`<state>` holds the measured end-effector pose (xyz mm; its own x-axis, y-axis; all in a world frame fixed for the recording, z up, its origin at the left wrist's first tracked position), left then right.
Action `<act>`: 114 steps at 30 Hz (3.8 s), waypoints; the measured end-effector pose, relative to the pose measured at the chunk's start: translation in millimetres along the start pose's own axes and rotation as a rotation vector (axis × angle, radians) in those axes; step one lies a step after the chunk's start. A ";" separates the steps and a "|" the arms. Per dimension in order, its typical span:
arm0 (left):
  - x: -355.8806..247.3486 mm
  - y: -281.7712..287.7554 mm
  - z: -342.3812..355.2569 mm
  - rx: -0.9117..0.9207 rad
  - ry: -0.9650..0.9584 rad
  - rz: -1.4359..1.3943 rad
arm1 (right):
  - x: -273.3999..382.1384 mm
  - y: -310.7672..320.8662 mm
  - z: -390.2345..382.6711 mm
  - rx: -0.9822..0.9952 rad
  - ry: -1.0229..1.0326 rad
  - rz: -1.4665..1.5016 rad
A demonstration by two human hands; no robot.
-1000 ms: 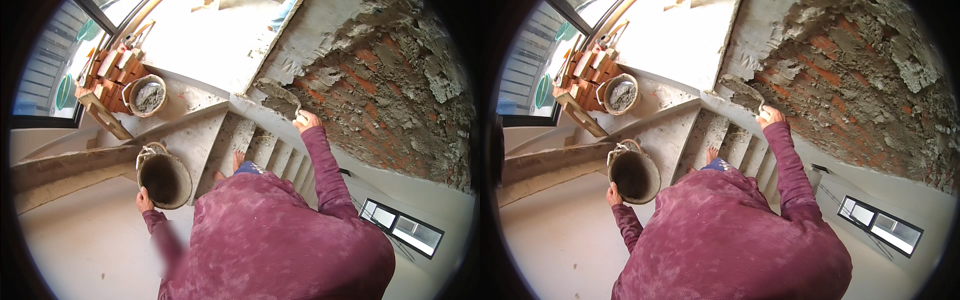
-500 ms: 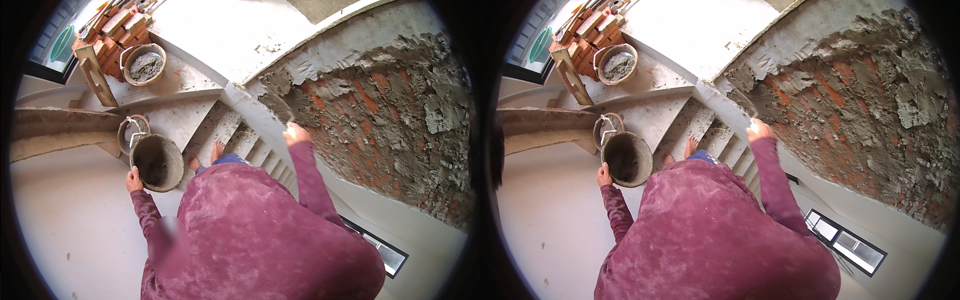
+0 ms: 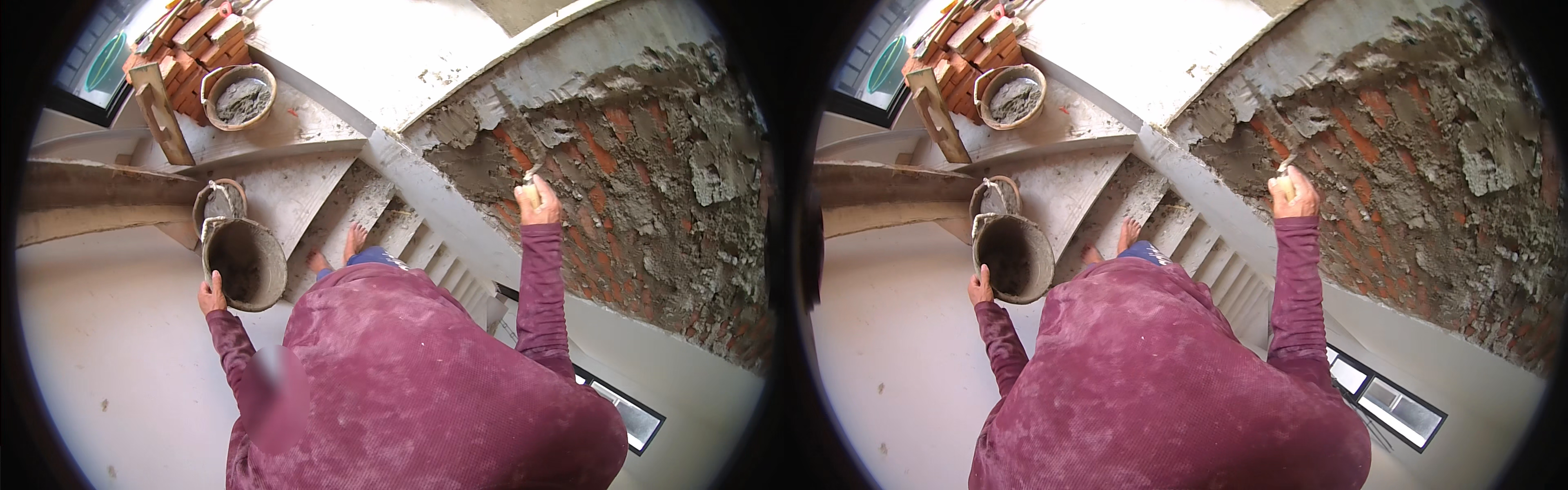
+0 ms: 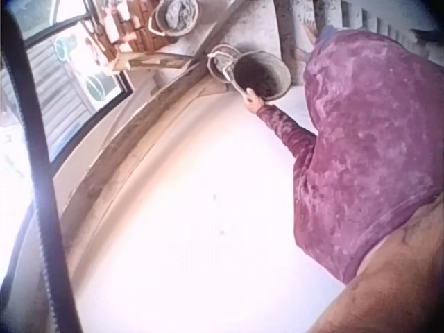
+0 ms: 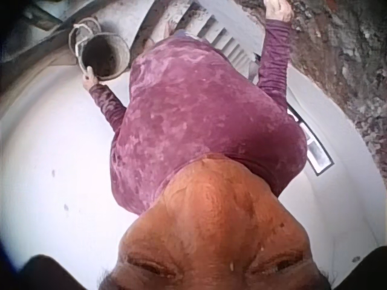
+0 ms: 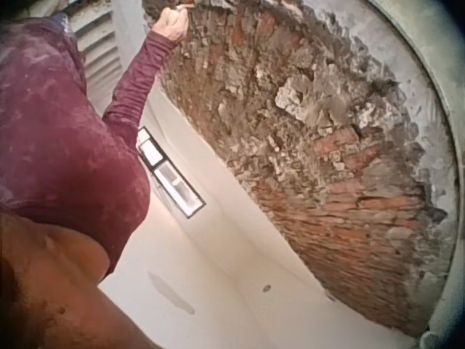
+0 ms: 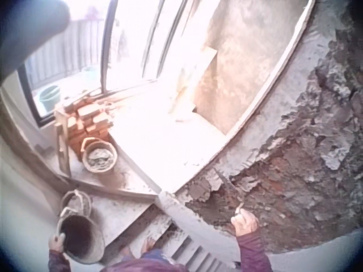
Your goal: The person applies plaster to a brick wall using a trowel, taking the material from a bucket placed on a set of stairs.
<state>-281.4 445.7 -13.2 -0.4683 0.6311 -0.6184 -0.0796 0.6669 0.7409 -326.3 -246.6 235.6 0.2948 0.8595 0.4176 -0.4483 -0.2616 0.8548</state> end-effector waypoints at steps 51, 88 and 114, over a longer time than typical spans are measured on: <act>-417.6 -30.6 -40.1 0.212 -1.097 0.016 | 223.0 -204.6 -81.7 0.915 0.162 -0.282; -169.1 -36.1 3.8 0.118 -0.325 -0.276 | -82.7 -202.6 -46.7 1.318 -0.979 0.947; -171.4 -21.6 21.7 0.069 -0.276 -0.357 | -41.1 -136.5 -12.6 0.303 -0.483 -0.016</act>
<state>-180.3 331.8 71.1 -0.1698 0.4322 -0.8856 -0.1301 0.8810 0.4549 -287.9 -240.7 97.9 0.6838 0.5847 0.4366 -0.1998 -0.4254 0.8827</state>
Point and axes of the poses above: each hand's wrist, its own z-axis towards the middle knuckle, its own y-axis out of the back of the hand, x = y × z, the point moved 5 cm from there along z, towards the middle knuckle, and after that the axes turned 3 degrees about z, right-handed, at the moved point
